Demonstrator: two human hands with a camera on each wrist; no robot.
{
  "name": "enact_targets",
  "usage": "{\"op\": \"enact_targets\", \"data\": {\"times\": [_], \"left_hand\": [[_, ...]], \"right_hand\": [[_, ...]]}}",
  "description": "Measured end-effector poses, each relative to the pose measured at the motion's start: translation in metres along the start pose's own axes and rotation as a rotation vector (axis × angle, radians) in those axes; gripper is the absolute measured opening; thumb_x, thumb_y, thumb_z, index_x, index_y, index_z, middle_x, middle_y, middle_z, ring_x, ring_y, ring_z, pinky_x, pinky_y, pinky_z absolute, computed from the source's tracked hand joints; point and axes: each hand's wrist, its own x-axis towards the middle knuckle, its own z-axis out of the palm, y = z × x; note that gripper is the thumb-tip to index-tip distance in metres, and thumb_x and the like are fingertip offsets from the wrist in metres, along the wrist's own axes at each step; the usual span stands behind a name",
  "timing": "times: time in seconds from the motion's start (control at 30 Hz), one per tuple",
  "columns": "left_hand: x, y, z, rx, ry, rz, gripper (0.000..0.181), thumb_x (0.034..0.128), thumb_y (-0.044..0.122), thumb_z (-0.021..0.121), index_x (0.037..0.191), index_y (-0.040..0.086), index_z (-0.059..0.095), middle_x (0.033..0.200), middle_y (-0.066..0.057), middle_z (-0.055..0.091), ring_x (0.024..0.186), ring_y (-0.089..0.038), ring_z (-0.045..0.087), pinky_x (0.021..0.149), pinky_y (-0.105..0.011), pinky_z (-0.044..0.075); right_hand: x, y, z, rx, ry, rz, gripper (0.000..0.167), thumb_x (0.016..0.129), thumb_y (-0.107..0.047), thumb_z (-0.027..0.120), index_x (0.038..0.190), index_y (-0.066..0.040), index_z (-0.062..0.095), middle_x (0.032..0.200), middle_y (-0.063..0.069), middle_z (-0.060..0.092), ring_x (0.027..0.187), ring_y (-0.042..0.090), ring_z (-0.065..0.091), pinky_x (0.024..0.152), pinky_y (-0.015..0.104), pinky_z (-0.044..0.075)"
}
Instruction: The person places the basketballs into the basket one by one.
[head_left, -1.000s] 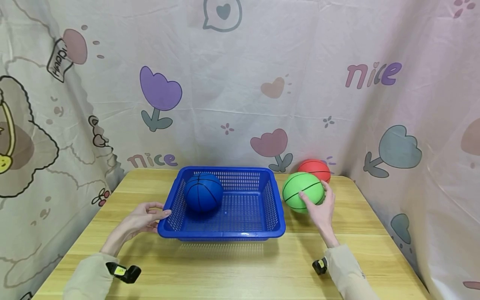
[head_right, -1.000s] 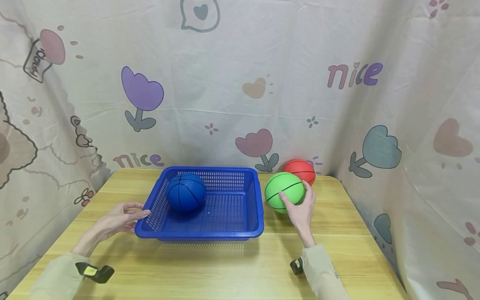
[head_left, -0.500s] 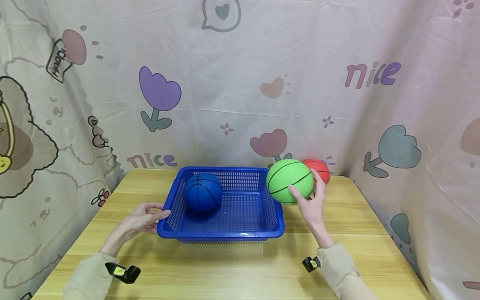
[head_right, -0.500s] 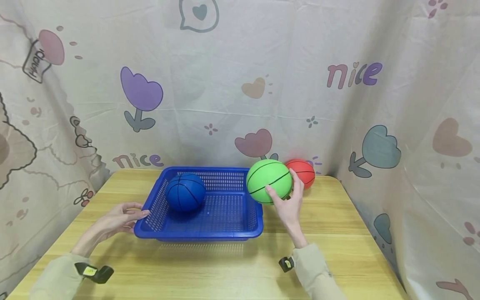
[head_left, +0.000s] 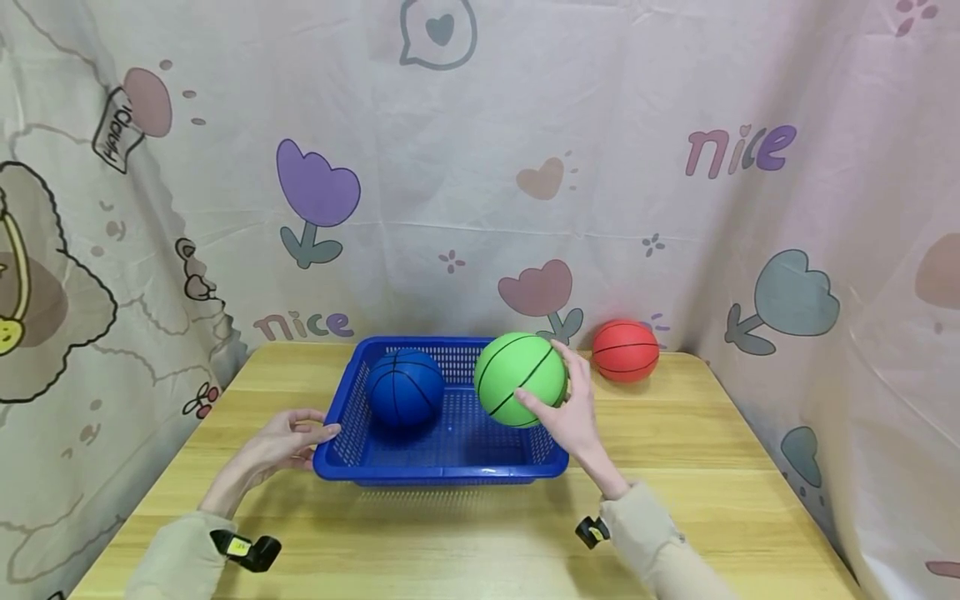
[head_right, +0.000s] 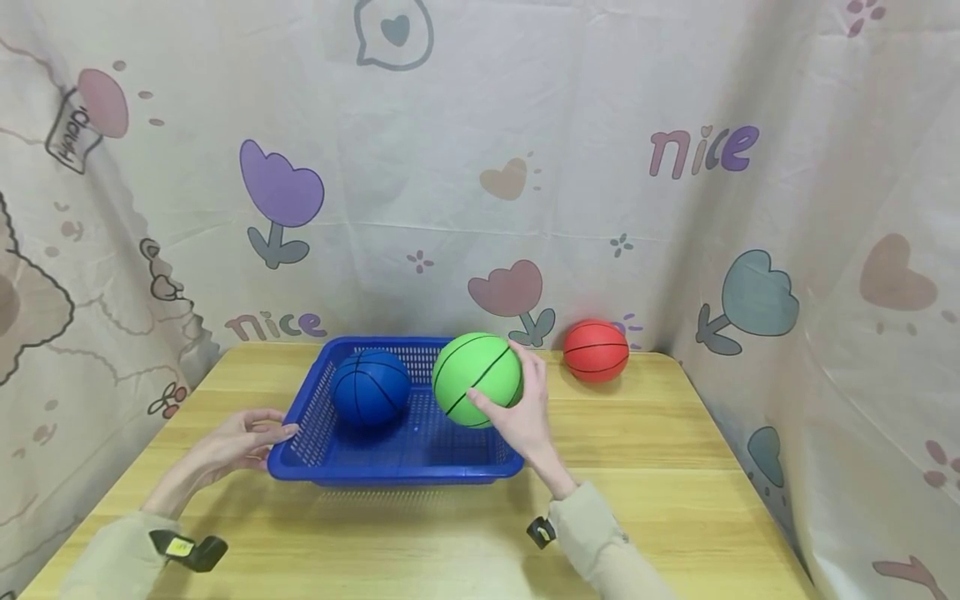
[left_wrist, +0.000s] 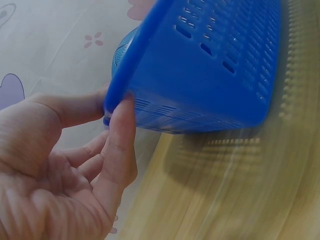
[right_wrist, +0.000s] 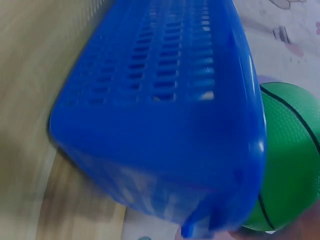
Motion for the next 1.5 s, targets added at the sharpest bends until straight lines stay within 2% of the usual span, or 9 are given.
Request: {"op": "enact_targets", "data": {"times": [0.23, 0.43, 0.67, 1.0, 1.3, 1.5], "left_hand": [[0.000, -0.001, -0.001, 0.010, 0.007, 0.002, 0.071, 0.0993, 0.031, 0.064, 0.144, -0.012, 0.028, 0.102, -0.007, 0.070, 0.074, -0.014, 0.070, 0.067, -0.029, 0.061], [0.001, -0.002, -0.001, 0.010, 0.005, 0.004, 0.070, 0.0993, 0.031, 0.065, 0.142, -0.012, 0.030, 0.101, -0.006, 0.069, 0.074, -0.014, 0.070, 0.067, -0.029, 0.061], [0.002, -0.003, -0.001, -0.001, 0.001, -0.004, 0.069, 0.0995, 0.031, 0.064, 0.142, -0.011, 0.030, 0.100, -0.005, 0.068, 0.072, -0.013, 0.067, 0.065, -0.027, 0.060], [0.002, -0.002, -0.001, 0.000, -0.002, -0.003, 0.068, 0.0995, 0.030, 0.064, 0.142, -0.011, 0.030, 0.101, -0.006, 0.068, 0.073, -0.013, 0.068, 0.067, -0.030, 0.061], [0.002, -0.002, 0.000, -0.006, -0.001, -0.002, 0.067, 0.0993, 0.030, 0.065, 0.141, -0.011, 0.031, 0.097, -0.004, 0.067, 0.071, -0.013, 0.067, 0.066, -0.029, 0.061], [0.002, -0.001, 0.000, -0.004, -0.003, -0.001, 0.067, 0.0994, 0.030, 0.064, 0.141, -0.011, 0.031, 0.097, -0.004, 0.067, 0.071, -0.012, 0.067, 0.067, -0.029, 0.061]], "right_hand": [[-0.004, -0.005, 0.018, -0.108, -0.106, 0.004, 0.086, 0.073, -0.030, 0.088, 0.148, -0.020, 0.045, 0.140, 0.016, 0.045, 0.127, 0.037, 0.051, 0.096, 0.060, 0.053], [-0.006, -0.006, 0.031, -0.101, -0.179, 0.037, 0.085, 0.073, -0.033, 0.088, 0.146, -0.023, 0.046, 0.141, 0.014, 0.043, 0.126, 0.037, 0.051, 0.093, 0.057, 0.055], [-0.006, -0.002, 0.041, -0.109, -0.265, 0.058, 0.085, 0.073, -0.036, 0.088, 0.145, -0.019, 0.045, 0.141, 0.014, 0.040, 0.123, 0.038, 0.054, 0.089, 0.054, 0.057], [-0.004, 0.004, 0.050, -0.222, -0.306, 0.117, 0.090, 0.070, -0.042, 0.088, 0.146, -0.020, 0.045, 0.136, 0.016, 0.040, 0.116, 0.038, 0.057, 0.089, 0.054, 0.057], [-0.004, 0.004, 0.057, -0.269, -0.339, 0.124, 0.087, 0.069, -0.042, 0.087, 0.143, -0.020, 0.048, 0.135, 0.019, 0.040, 0.114, 0.039, 0.057, 0.089, 0.056, 0.056], [-0.004, 0.006, 0.062, -0.260, -0.347, 0.144, 0.087, 0.070, -0.043, 0.088, 0.143, -0.018, 0.048, 0.136, 0.018, 0.040, 0.114, 0.039, 0.058, 0.090, 0.055, 0.056]]}}
